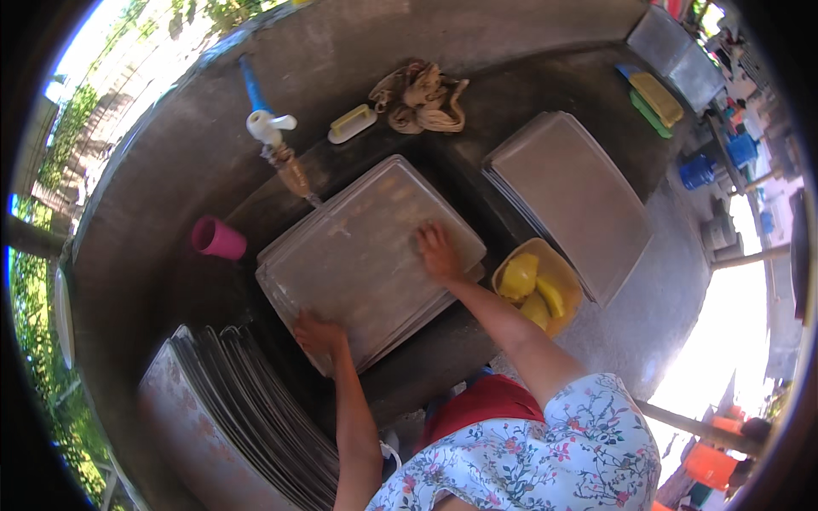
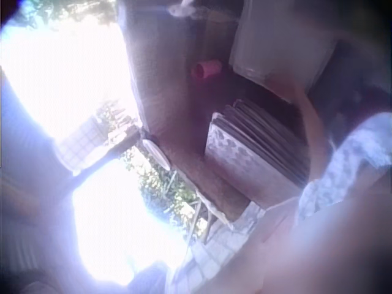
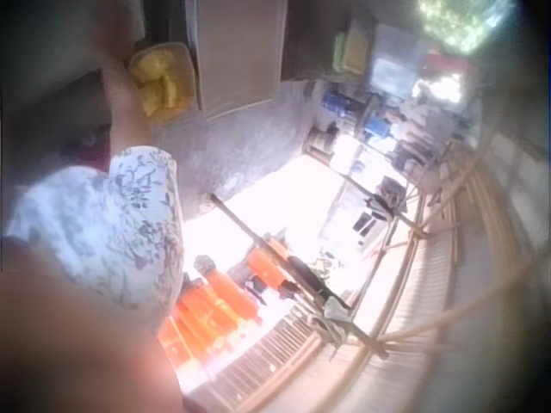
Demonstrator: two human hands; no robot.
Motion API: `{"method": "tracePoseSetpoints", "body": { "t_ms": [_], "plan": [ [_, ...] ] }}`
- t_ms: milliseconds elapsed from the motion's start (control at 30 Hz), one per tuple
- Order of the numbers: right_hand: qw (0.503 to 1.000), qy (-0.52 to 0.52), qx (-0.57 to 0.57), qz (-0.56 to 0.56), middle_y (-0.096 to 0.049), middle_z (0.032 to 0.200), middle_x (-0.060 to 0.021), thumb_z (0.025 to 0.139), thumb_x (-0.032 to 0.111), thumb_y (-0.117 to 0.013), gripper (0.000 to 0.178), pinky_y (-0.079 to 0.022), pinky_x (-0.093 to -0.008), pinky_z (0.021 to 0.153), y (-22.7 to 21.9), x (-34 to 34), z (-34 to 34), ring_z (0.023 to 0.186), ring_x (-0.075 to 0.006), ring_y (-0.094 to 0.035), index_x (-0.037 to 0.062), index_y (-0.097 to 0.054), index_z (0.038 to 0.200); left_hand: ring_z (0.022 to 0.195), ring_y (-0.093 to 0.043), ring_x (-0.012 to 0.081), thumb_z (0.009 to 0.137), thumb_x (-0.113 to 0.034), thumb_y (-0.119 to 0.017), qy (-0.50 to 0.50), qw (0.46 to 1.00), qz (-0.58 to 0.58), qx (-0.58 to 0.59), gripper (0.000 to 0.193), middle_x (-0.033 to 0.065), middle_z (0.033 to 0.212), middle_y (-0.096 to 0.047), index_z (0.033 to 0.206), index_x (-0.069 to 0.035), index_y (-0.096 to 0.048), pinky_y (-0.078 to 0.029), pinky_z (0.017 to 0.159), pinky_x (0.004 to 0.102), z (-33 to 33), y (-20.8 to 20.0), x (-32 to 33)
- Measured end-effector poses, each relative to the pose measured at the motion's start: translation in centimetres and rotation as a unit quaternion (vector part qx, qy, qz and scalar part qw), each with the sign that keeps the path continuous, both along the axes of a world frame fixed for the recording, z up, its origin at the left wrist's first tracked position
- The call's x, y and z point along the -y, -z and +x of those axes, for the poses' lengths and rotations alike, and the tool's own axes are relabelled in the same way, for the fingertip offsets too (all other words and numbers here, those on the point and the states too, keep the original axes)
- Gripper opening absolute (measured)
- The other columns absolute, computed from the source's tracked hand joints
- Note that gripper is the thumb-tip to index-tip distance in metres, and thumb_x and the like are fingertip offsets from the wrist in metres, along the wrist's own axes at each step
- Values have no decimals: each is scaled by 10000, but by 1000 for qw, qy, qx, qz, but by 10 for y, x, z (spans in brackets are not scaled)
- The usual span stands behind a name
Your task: The person washes multiple rectangular metal trays at an outdoor concrete sink. They scrub each tray with a sponge under running water, rinse it, and place it on a growing stack to the right. The process is repeated for several trays throughout the clip.
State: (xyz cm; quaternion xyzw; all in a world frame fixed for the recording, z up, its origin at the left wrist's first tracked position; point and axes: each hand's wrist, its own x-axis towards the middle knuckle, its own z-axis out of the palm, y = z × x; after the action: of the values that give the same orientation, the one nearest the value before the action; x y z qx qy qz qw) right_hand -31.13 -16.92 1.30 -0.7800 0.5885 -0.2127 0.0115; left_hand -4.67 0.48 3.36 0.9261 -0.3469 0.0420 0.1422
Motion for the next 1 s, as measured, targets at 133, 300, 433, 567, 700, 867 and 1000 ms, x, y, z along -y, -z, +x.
{"method": "tracePoseSetpoints", "body": {
  "t_ms": [133,300,433,567,700,867,1000],
  "plan": [
    [992,35,122,-3,-493,1201,-179,885,140,-488,284,-348,-493,990,43,26,88,1215,-376,-395,56,-531,1153,965,-495,330,844,-122,-584,-59,998,-20,-15,392,146,1055,-471,1222,-64,-498,-418,765,433,22,30,-28],
    [972,-222,75,32,-461,1235,-201,888,183,-483,292,-308,-478,1039,59,-10,152,1227,-376,-384,76,-521,1157,917,-510,327,862,-67,-521,-64,997,-32,27,371,142,994,-480,1232,-53,-495,-415,768,433,17,42,-24],
    [986,-154,36,49,-492,1194,-182,873,233,-514,345,-277,-473,1061,44,37,104,1210,-366,-401,52,-512,1167,940,-502,327,865,-50,-501,-52,998,-24,20,373,141,989,-475,1237,-38,-486,-405,796,427,21,36,-19],
    [995,48,-63,-62,-490,1207,-180,855,274,-542,454,-269,-472,1064,27,120,94,1215,-360,-400,14,-470,1220,963,-487,328,862,-51,-497,-31,998,-55,17,369,143,989,-472,1228,-20,-483,-390,828,426,23,36,-18],
    [994,-102,-37,11,-441,1289,-191,838,305,-569,539,-251,-467,1077,15,105,134,1267,-362,-342,-25,-454,1248,976,-482,327,854,-44,-486,-40,998,-42,2,359,147,994,-474,1212,-12,-489,-390,829,427,21,38,-19],
    [983,-142,-102,59,-492,1230,-187,826,288,-577,579,-274,-469,1059,-3,81,104,1239,-364,-374,-39,-421,1276,975,-486,337,836,-35,-490,-50,996,-56,-51,362,161,997,-483,1196,0,-499,-396,819,427,26,33,-17],
    [998,4,-50,-32,-382,1362,-207,775,260,-639,684,-230,-441,1093,17,92,132,1299,-364,-311,-8,-360,1339,944,-498,344,811,-6,-499,-28,996,-89,-2,374,168,983,-493,1186,11,-502,-404,816,424,28,36,-16]
  ]
}}
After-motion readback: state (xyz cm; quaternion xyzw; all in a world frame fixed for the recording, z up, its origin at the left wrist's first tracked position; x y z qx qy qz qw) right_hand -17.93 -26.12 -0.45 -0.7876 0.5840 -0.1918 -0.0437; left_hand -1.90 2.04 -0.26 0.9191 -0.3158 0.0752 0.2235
